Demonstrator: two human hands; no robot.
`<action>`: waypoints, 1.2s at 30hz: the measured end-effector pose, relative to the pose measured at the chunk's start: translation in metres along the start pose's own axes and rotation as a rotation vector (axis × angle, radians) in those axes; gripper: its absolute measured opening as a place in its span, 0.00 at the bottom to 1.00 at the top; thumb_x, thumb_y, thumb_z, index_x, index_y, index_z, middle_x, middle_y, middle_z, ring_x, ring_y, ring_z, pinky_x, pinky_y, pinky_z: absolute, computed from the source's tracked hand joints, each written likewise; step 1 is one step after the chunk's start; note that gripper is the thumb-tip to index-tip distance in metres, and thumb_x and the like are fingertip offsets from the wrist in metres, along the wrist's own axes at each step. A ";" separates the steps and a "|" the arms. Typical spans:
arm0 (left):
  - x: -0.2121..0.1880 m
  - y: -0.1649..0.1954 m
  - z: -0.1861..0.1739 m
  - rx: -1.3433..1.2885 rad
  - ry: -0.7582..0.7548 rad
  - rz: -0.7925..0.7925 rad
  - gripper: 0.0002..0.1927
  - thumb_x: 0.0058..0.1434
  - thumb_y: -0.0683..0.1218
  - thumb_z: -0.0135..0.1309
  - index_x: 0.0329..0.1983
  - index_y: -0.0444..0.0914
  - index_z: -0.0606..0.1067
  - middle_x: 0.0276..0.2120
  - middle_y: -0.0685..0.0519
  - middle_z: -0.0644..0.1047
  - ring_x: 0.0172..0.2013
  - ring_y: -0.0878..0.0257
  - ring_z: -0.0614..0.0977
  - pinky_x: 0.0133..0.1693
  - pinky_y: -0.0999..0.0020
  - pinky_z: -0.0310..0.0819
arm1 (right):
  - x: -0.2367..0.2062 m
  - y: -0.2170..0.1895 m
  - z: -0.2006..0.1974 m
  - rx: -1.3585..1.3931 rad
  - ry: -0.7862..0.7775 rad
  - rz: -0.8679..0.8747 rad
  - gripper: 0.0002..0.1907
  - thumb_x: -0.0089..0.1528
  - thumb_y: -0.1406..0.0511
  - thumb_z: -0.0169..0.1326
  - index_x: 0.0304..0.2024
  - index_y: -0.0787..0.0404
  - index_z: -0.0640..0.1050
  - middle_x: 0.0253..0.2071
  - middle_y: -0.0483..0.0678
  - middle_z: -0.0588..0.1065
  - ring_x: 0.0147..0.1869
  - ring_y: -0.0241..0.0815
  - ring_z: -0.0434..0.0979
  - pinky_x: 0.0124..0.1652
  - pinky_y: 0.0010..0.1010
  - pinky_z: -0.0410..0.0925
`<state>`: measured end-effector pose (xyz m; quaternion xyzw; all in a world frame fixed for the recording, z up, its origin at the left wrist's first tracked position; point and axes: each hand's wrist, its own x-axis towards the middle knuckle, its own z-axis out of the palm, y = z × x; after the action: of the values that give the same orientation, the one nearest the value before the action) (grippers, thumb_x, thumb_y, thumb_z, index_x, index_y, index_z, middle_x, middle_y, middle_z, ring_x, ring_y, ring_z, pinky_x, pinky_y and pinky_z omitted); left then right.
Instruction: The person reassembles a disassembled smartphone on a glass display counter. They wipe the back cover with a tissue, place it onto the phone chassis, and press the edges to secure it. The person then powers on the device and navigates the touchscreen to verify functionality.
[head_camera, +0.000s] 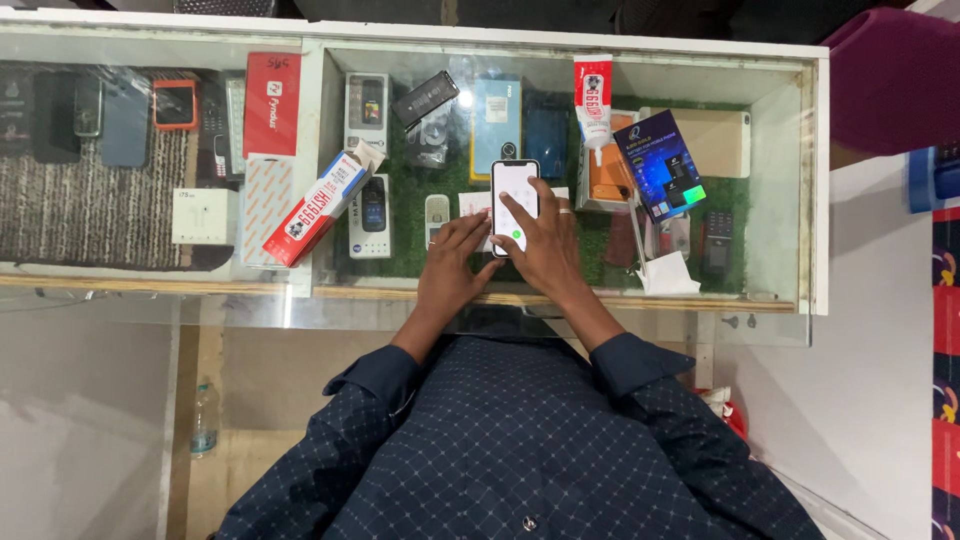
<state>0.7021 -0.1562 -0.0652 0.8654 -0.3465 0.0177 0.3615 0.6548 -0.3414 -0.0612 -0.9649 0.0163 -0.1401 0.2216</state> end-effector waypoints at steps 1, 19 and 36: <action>0.000 -0.001 0.000 0.006 -0.001 -0.002 0.33 0.51 0.49 0.69 0.60 0.34 0.76 0.63 0.52 0.74 0.59 0.53 0.74 0.59 0.57 0.68 | 0.000 0.000 0.002 -0.026 0.013 -0.021 0.31 0.65 0.45 0.56 0.66 0.51 0.73 0.71 0.57 0.59 0.66 0.59 0.65 0.57 0.49 0.63; -0.001 0.001 -0.003 -0.053 -0.005 -0.041 0.33 0.53 0.49 0.69 0.61 0.36 0.75 0.62 0.54 0.74 0.59 0.54 0.74 0.59 0.58 0.70 | -0.025 0.014 0.011 0.155 0.072 0.043 0.35 0.67 0.48 0.55 0.70 0.60 0.69 0.73 0.60 0.56 0.67 0.57 0.63 0.64 0.49 0.63; -0.001 0.002 -0.006 -0.068 0.013 -0.021 0.31 0.53 0.49 0.68 0.60 0.35 0.76 0.62 0.53 0.74 0.59 0.54 0.74 0.60 0.58 0.70 | -0.023 0.010 0.020 0.116 0.098 0.048 0.34 0.71 0.44 0.48 0.67 0.62 0.71 0.74 0.63 0.55 0.75 0.65 0.56 0.68 0.56 0.58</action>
<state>0.7017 -0.1530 -0.0593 0.8561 -0.3354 0.0078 0.3930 0.6383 -0.3395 -0.0887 -0.9416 0.0421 -0.1826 0.2796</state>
